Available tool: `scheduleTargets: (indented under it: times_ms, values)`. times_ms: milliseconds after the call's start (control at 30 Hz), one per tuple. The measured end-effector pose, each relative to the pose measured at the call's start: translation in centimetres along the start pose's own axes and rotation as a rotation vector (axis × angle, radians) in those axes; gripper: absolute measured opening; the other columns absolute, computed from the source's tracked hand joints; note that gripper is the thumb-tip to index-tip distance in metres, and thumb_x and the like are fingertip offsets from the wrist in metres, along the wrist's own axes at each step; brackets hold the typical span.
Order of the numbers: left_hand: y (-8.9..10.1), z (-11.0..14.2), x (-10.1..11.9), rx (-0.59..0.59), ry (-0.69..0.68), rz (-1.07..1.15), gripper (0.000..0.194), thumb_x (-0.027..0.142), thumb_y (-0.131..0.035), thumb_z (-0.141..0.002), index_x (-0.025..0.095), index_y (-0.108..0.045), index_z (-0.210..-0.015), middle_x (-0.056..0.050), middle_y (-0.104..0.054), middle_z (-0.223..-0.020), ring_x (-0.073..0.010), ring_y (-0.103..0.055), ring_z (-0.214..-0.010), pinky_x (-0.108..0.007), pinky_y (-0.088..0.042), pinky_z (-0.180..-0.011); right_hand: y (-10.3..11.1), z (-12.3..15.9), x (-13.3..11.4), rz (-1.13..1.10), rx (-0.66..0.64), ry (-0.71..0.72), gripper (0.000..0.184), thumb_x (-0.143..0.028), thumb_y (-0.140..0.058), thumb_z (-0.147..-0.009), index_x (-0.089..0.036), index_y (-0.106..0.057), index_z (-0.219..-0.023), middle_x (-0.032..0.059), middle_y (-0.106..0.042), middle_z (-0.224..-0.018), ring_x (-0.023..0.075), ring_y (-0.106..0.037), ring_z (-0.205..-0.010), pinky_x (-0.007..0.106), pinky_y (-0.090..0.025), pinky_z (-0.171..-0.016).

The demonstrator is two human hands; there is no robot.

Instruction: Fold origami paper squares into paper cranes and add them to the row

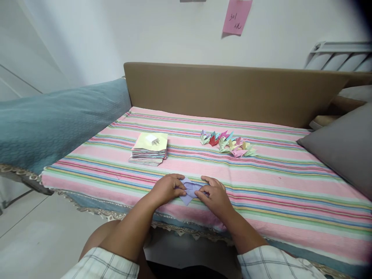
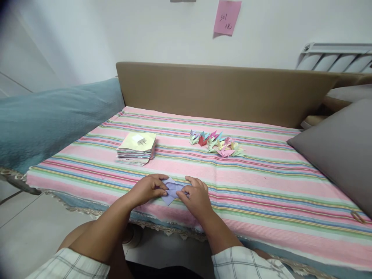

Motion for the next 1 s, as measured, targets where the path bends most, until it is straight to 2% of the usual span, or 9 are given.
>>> scheduleTargets:
  times_ms: [67,133,400,500,633,767,833,900,1000]
  values:
    - [0.1,0.0,-0.4,-0.016,0.011,-0.009,0.023,0.020,-0.071,-0.068,0.026,-0.073,-0.089,-0.003,-0.061,-0.120,-0.0196,-0.055,-0.112,-0.027,-0.042,-0.092,0.0,0.0,-0.1,0.001,-0.005,0.016,0.018,-0.039,-0.060,-0.079,-0.026,-0.071,-0.072,0.0076,-0.058,-0.122,0.0261,-0.050,-0.113,0.046,-0.036,-0.093]
    - [0.1,0.0,-0.7,-0.024,0.014,-0.017,0.026,0.015,-0.071,-0.066,0.026,-0.073,-0.090,-0.003,-0.060,-0.123,-0.0189,-0.057,-0.110,-0.026,-0.042,-0.091,0.0,0.0,-0.2,-0.005,-0.017,0.027,0.019,-0.039,-0.060,-0.080,-0.026,-0.072,-0.073,0.0077,-0.058,-0.122,0.0260,-0.050,-0.113,0.046,-0.036,-0.093]
    - [0.2,0.2,-0.5,-0.028,-0.020,-0.009,0.015,0.012,-0.068,-0.066,0.024,-0.074,-0.075,-0.001,-0.070,-0.100,-0.0174,-0.056,-0.111,-0.022,-0.044,-0.081,-0.2,0.2,-0.4,0.005,-0.045,0.052,0.024,-0.042,-0.056,-0.082,-0.026,-0.072,-0.075,0.0083,-0.056,-0.124,0.0267,-0.048,-0.115,0.046,-0.037,-0.092]
    - [0.3,0.3,-0.4,-0.038,-0.018,-0.036,0.011,0.015,-0.070,-0.066,0.024,-0.073,-0.073,0.000,-0.070,-0.100,-0.0176,-0.057,-0.110,-0.023,-0.043,-0.082,-0.3,0.2,-0.4,0.020,-0.040,0.051,0.026,-0.044,-0.054,-0.083,-0.026,-0.072,-0.075,0.0082,-0.056,-0.124,0.0268,-0.048,-0.115,0.046,-0.036,-0.092]
    - [0.7,0.3,-0.3,-0.027,-0.005,-0.058,0.005,0.020,-0.074,-0.063,0.022,-0.069,-0.064,0.000,-0.071,-0.085,-0.0185,-0.057,-0.108,-0.023,-0.042,-0.080,-0.3,0.1,-0.3,0.034,-0.035,0.030,0.024,-0.043,-0.056,-0.082,-0.027,-0.072,-0.075,0.0077,-0.056,-0.124,0.0268,-0.048,-0.115,0.046,-0.035,-0.092]
    - [1.1,0.4,0.0,0.028,0.004,-0.037,0.022,0.037,-0.072,-0.066,0.019,-0.063,-0.058,-0.002,-0.070,-0.087,-0.0203,-0.060,-0.100,-0.023,-0.042,-0.072,-0.3,0.0,-0.4,0.049,-0.024,0.023,0.024,-0.043,-0.057,-0.081,-0.026,-0.072,-0.072,0.0072,-0.056,-0.124,0.0272,-0.048,-0.114,0.045,-0.036,-0.092]
    - [1.5,0.5,-0.3,0.098,0.054,-0.044,0.023,0.038,-0.068,-0.071,0.019,-0.061,-0.062,-0.002,-0.069,-0.085,-0.0186,-0.062,-0.088,-0.022,-0.041,-0.066,-0.2,0.0,-0.5,0.053,-0.018,0.026,0.023,-0.042,-0.057,-0.081,-0.026,-0.071,-0.072,0.0068,-0.056,-0.124,0.0274,-0.048,-0.114,0.046,-0.036,-0.091]
    - [1.8,0.5,-0.7,0.176,0.119,-0.053,0.017,0.034,-0.067,-0.071,0.020,-0.061,-0.076,0.000,-0.068,-0.083,-0.0163,-0.061,-0.077,-0.022,-0.040,-0.061,-0.1,0.0,-0.6,0.052,-0.006,0.040,0.023,-0.042,-0.057,-0.081,-0.026,-0.071,-0.072,0.0065,-0.057,-0.123,0.0271,-0.049,-0.113,0.045,-0.036,-0.091]
    - [1.6,0.4,-0.6,0.221,0.118,-0.054,0.026,0.028,-0.067,-0.070,0.022,-0.061,-0.094,0.001,-0.067,-0.086,-0.0153,-0.060,-0.075,-0.023,-0.041,-0.064,0.1,0.0,-1.0,0.043,0.025,0.077,0.021,-0.040,-0.058,-0.080,-0.024,-0.069,-0.071,0.0069,-0.058,-0.120,0.0259,-0.050,-0.111,0.043,-0.037,-0.091]
Point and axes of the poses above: each hand's wrist, its own z-axis away from the middle knuckle, its own y-axis out of the back of the hand, x = y × z, the point moved 10 cm from there along -z, towards the middle knuckle
